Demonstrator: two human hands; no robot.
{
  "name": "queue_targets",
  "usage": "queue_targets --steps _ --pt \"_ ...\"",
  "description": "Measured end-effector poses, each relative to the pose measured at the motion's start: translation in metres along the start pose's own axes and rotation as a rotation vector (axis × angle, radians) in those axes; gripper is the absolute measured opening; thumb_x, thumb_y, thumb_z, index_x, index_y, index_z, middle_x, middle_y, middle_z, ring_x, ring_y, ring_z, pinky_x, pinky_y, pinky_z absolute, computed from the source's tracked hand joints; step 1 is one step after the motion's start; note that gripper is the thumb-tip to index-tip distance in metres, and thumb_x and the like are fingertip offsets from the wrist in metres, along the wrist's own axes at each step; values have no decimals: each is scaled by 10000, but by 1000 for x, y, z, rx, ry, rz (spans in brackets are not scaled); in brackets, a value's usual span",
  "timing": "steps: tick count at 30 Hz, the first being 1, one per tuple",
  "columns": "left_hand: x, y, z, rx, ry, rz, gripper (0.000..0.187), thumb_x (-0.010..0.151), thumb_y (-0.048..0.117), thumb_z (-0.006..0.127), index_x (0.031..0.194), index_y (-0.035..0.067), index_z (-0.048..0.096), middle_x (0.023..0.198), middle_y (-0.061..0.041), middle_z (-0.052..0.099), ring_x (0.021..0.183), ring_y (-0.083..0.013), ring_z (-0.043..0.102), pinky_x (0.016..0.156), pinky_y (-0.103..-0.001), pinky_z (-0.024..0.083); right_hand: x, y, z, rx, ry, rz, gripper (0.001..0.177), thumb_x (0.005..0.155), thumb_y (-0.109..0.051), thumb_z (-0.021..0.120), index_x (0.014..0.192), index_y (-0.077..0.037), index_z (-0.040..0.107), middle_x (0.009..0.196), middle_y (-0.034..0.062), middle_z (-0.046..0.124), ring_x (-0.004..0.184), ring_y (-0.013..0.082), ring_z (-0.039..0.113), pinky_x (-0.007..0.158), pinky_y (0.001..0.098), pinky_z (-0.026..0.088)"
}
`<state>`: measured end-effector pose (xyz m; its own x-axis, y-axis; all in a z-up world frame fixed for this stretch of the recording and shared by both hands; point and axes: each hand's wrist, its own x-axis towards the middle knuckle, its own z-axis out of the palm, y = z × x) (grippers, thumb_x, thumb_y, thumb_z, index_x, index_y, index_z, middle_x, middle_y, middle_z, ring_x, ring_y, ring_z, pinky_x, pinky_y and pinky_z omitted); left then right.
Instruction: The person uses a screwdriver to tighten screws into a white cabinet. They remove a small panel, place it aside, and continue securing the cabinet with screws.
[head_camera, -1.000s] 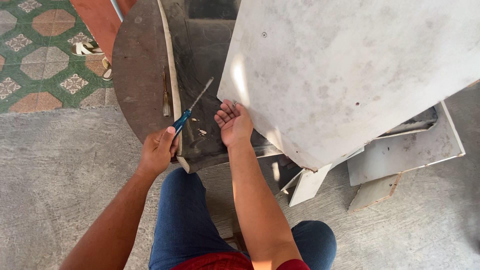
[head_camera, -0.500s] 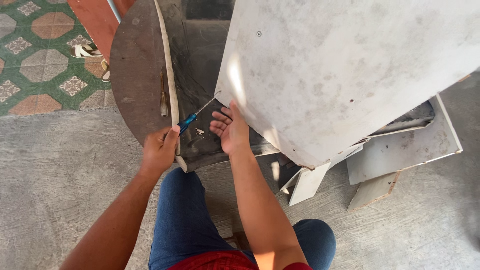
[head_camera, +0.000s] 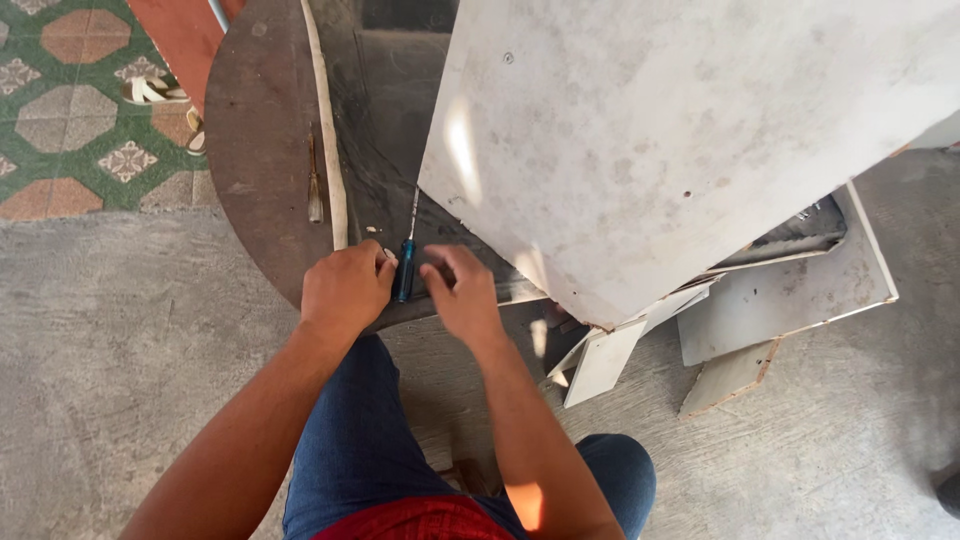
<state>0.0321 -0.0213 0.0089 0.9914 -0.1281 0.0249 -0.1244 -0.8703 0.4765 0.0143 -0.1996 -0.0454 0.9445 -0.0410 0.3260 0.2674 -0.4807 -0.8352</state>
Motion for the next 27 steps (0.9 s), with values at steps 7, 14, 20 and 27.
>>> queue_targets --steps 7,14,20,27 --pt "34 19 21 -259 118 159 326 911 343 717 1090 79 651 1016 -74 706 875 -241 711 764 -392 559 -53 10 -14 75 239 45 200 978 -126 682 1137 -21 742 862 68 692 725 122 605 634 281 481" --pt "80 41 50 -173 154 237 285 940 322 707 1060 68 655 1013 -75 706 905 -250 697 775 -409 546 -81 43 -114 -74 1087 -114 303 1053 -295 669 1110 1 653 987 59 658 828 127 619 703 257 526" --pt "89 39 63 -144 233 283 200 950 270 701 937 72 670 900 -57 714 810 -255 704 712 -417 544 -36 22 -207 164 770 -128 489 1084 -376 732 1268 47 569 1175 74 593 1067 135 559 943 289 499" --pt "95 40 71 -122 320 340 213 935 253 679 839 63 701 814 -102 725 721 -316 695 689 -466 534 9 -9 -189 318 962 47 400 991 -299 831 917 55 659 753 11 555 667 117 428 615 286 353"
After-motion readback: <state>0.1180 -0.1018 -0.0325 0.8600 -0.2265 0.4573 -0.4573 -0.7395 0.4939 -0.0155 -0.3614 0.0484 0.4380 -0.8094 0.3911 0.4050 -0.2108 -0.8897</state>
